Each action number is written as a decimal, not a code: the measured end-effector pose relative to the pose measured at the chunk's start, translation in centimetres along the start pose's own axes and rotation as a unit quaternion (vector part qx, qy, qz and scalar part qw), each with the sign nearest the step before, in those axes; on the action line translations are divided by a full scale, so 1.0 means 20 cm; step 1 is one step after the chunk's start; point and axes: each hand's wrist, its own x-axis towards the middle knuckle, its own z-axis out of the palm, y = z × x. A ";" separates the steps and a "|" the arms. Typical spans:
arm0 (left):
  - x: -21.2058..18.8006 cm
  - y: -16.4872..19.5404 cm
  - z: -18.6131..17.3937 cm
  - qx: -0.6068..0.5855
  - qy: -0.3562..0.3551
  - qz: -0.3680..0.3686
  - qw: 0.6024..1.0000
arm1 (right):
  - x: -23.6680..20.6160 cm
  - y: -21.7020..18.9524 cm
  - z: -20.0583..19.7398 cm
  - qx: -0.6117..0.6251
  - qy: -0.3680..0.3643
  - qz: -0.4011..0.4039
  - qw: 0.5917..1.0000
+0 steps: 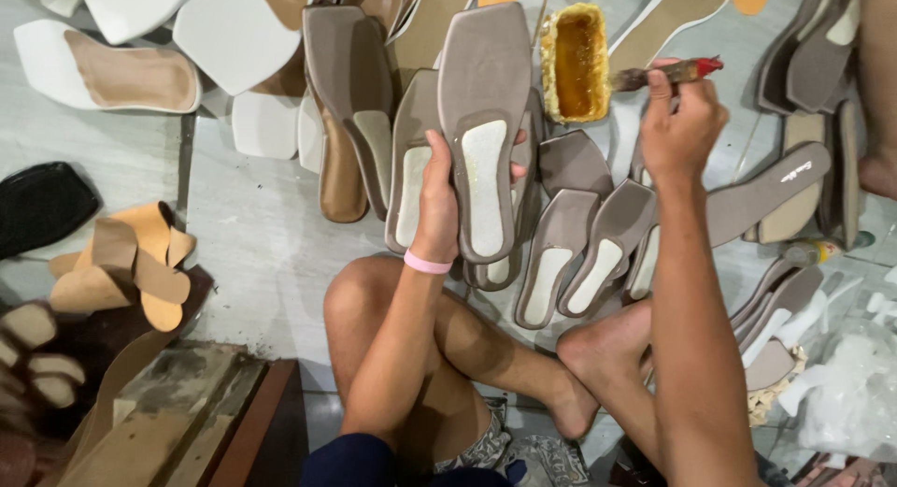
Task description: The person sits on the floor and applies adhesive to the insole area of a shoe sole using a brush. They repeatedly dip the brush into a container of glue and spread it evenly across the surface of the insole, handling multiple sole pieces one at a time.
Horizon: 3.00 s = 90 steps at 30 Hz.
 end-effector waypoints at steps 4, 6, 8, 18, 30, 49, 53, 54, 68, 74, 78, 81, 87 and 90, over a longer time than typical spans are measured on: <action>0.01 -0.01 -0.02 -0.034 -0.005 0.003 0.999 | 0.00 -0.09 -0.08 0.098 0.019 0.030 0.995; 0.01 -0.01 -0.03 -0.034 -0.022 0.016 0.999 | -0.08 -0.23 -0.19 0.213 0.054 0.077 0.972; 0.02 -0.02 -0.03 -0.040 -0.027 0.021 0.999 | -0.20 -0.42 -0.26 0.259 0.079 0.196 0.943; 0.00 -0.02 -0.04 -0.032 -0.042 0.028 0.998 | -0.38 -0.98 -0.18 0.314 0.031 0.088 0.945; 0.04 -0.05 -0.08 -0.049 0.001 0.033 0.998 | -0.59 -1.05 -0.29 0.167 -0.051 0.042 0.984; 0.02 -0.04 -0.04 -0.011 0.030 0.042 0.999 | -0.61 -1.06 -0.33 0.200 -0.118 -0.066 0.970; 0.02 -0.04 -0.03 -0.025 0.029 0.027 0.999 | -0.60 -1.05 -0.35 0.230 -0.143 -0.095 0.958; 0.02 -0.05 -0.03 -0.021 0.028 0.023 0.999 | -0.60 -1.05 -0.35 0.238 -0.148 -0.102 0.954; 0.05 -0.14 -0.07 -0.141 -0.003 -0.033 0.989 | -0.51 -0.98 -0.50 0.141 -0.199 -0.115 0.963; 0.05 -0.16 -0.10 -0.157 -0.041 -0.032 0.986 | -0.54 -0.81 -0.43 0.037 -0.175 -0.223 0.958; 0.06 -0.15 -0.09 -0.147 -0.019 -0.050 0.988 | -0.53 -0.76 -0.39 0.204 -0.172 -0.056 0.962; 0.05 -0.13 -0.07 -0.154 -0.025 -0.058 0.986 | -0.48 -0.75 -0.37 0.240 -0.142 -0.082 0.957; 0.01 -0.10 -0.03 -0.064 -0.014 -0.068 0.996 | -0.36 -0.75 -0.30 0.230 -0.120 -0.103 0.960; -0.01 -0.10 -0.02 -0.002 -0.033 -0.022 0.999 | -0.30 -0.72 -0.23 0.311 -0.116 -0.099 0.938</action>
